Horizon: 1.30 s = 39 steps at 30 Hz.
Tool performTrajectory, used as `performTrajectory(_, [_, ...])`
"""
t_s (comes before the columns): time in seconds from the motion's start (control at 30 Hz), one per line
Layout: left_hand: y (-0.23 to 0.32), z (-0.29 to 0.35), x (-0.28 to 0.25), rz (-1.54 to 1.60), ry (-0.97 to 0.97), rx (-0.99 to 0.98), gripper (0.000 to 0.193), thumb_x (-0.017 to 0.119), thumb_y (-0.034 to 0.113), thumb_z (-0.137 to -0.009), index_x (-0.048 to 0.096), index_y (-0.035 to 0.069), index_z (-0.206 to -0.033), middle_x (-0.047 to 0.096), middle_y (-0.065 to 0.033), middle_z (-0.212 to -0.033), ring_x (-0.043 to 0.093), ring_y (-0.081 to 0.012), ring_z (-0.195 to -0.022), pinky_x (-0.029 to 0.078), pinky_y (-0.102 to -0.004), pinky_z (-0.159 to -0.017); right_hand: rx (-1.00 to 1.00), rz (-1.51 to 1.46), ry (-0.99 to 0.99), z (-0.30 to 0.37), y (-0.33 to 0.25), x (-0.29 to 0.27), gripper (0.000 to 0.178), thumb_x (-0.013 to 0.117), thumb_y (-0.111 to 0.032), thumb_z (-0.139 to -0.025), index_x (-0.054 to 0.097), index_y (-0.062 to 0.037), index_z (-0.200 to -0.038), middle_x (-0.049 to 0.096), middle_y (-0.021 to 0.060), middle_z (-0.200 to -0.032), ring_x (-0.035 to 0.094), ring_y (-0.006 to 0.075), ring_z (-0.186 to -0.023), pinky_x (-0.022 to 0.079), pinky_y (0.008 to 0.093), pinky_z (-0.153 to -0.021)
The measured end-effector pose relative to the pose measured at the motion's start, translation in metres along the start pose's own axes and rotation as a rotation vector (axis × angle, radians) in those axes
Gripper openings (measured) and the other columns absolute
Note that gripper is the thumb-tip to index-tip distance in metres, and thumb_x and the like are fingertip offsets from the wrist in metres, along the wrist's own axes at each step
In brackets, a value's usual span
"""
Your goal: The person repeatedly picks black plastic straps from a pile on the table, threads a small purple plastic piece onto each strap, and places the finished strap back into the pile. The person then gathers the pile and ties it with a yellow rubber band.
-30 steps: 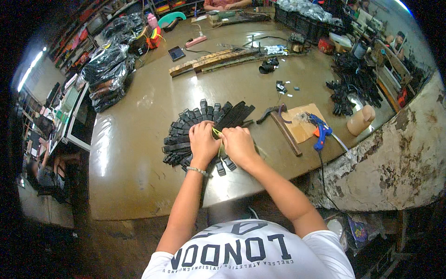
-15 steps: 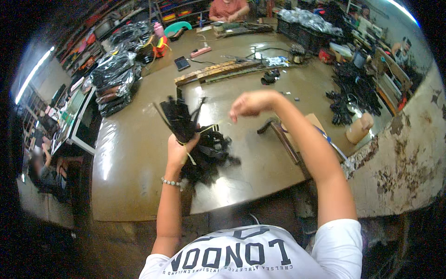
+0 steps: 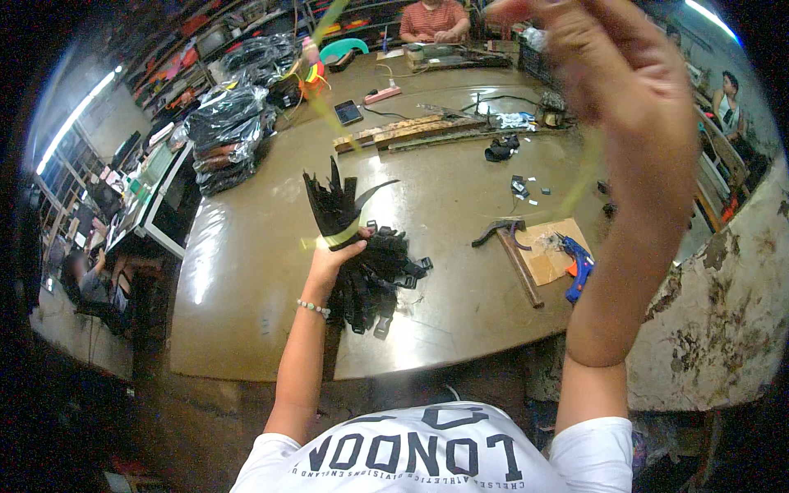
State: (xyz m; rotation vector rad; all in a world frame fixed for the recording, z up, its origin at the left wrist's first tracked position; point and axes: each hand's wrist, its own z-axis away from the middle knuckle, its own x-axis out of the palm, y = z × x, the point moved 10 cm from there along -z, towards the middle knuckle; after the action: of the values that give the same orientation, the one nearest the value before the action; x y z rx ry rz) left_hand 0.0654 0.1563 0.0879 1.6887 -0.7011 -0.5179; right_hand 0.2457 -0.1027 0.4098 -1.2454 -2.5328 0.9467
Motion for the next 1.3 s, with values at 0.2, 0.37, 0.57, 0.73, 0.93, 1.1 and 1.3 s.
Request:
performTrajectory(0.2, [-0.011, 0.004, -0.010, 0.081, -0.119, -0.047, 0.027, 0.075, 0.009, -0.074, 0.062, 0.003, -0.096, 0.066, -0.0091, -0.106, 0.059, -0.0263, -0.114, 0.040, -0.0411, -0.104, 0.076, 1.197, 0.100, 0.066, 0.028, -0.024, 0.036, 0.064, -0.023, -0.093, 0.063, -0.0042, -0.124, 0.053, 0.0083, -0.074, 0.059, 0.0222, -0.078, 0.047, 0.0313, -0.072])
performTrajectory(0.37, [-0.011, 0.009, -0.004, 0.167, -0.183, -0.026, 0.025, 0.075, 0.010, -0.074, 0.058, 0.007, -0.092, 0.064, -0.0048, -0.100, 0.058, -0.0278, -0.115, 0.036, -0.0454, -0.107, 0.243, 0.081, -0.212, 0.149, 0.087, 0.051, 0.020, 0.070, -0.012, -0.087, 0.071, -0.0056, -0.106, 0.066, 0.0097, -0.088, 0.062, 0.0179, -0.084, 0.048, 0.0281, -0.072])
performTrajectory(0.57, [-0.005, 0.017, 0.012, 0.048, -0.258, -0.033, 0.035, 0.077, 0.009, -0.075, 0.064, 0.002, -0.107, 0.068, -0.0055, -0.101, 0.061, -0.0160, -0.102, 0.047, -0.0326, -0.095, -0.042, -0.014, -0.396, 0.160, 0.122, 0.184, 0.028, 0.072, -0.015, -0.086, 0.065, -0.0025, -0.110, 0.064, 0.0129, -0.092, 0.066, 0.0275, -0.079, 0.053, 0.0365, -0.071])
performTrajectory(0.73, [0.007, 0.028, 0.014, -0.223, -0.300, 0.038, 0.037, 0.077, 0.010, -0.075, 0.066, 0.001, -0.110, 0.070, -0.0059, -0.103, 0.064, -0.0159, -0.095, 0.051, -0.0320, -0.088, -0.071, -0.097, -0.471, 0.175, 0.127, 0.200, 0.026, 0.074, -0.011, -0.083, 0.061, -0.0017, -0.103, 0.063, 0.0133, -0.096, 0.067, 0.0272, -0.080, 0.053, 0.0371, -0.070])
performTrajectory(0.93, [0.007, 0.034, 0.010, -0.250, -0.298, 0.010, 0.037, 0.079, 0.013, -0.073, 0.067, 0.001, -0.105, 0.069, -0.0058, -0.097, 0.063, -0.0142, -0.088, 0.052, -0.0309, -0.082, 0.058, -0.123, -0.475, 0.177, 0.125, 0.197, 0.029, 0.073, -0.011, -0.083, 0.060, -0.0032, -0.108, 0.062, 0.0124, -0.094, 0.066, 0.0286, -0.089, 0.054, 0.0397, -0.075])
performTrajectory(1.1, [-0.001, 0.034, 0.009, -0.281, -0.267, -0.027, 0.035, 0.080, 0.015, -0.071, 0.068, 0.002, -0.101, 0.070, -0.0048, -0.093, 0.062, -0.0124, -0.084, 0.051, -0.0305, -0.078, -0.123, -0.016, -0.476, 0.182, 0.114, 0.191, 0.029, 0.070, -0.009, -0.083, 0.060, -0.0033, -0.110, 0.062, 0.0131, -0.097, 0.066, 0.0317, -0.086, 0.055, 0.0401, -0.071])
performTrajectory(1.3, [0.002, 0.035, 0.009, -0.321, -0.242, 0.045, 0.041, 0.081, 0.012, -0.068, 0.066, 0.003, -0.105, 0.069, -0.0049, -0.101, 0.063, -0.0167, -0.094, 0.050, -0.0330, -0.088, -0.303, 0.120, -0.447, 0.205, 0.089, 0.188, 0.031, 0.069, -0.003, -0.080, 0.061, -0.0028, -0.110, 0.064, 0.0159, -0.101, 0.069, 0.0313, -0.079, 0.058, 0.0357, -0.062])
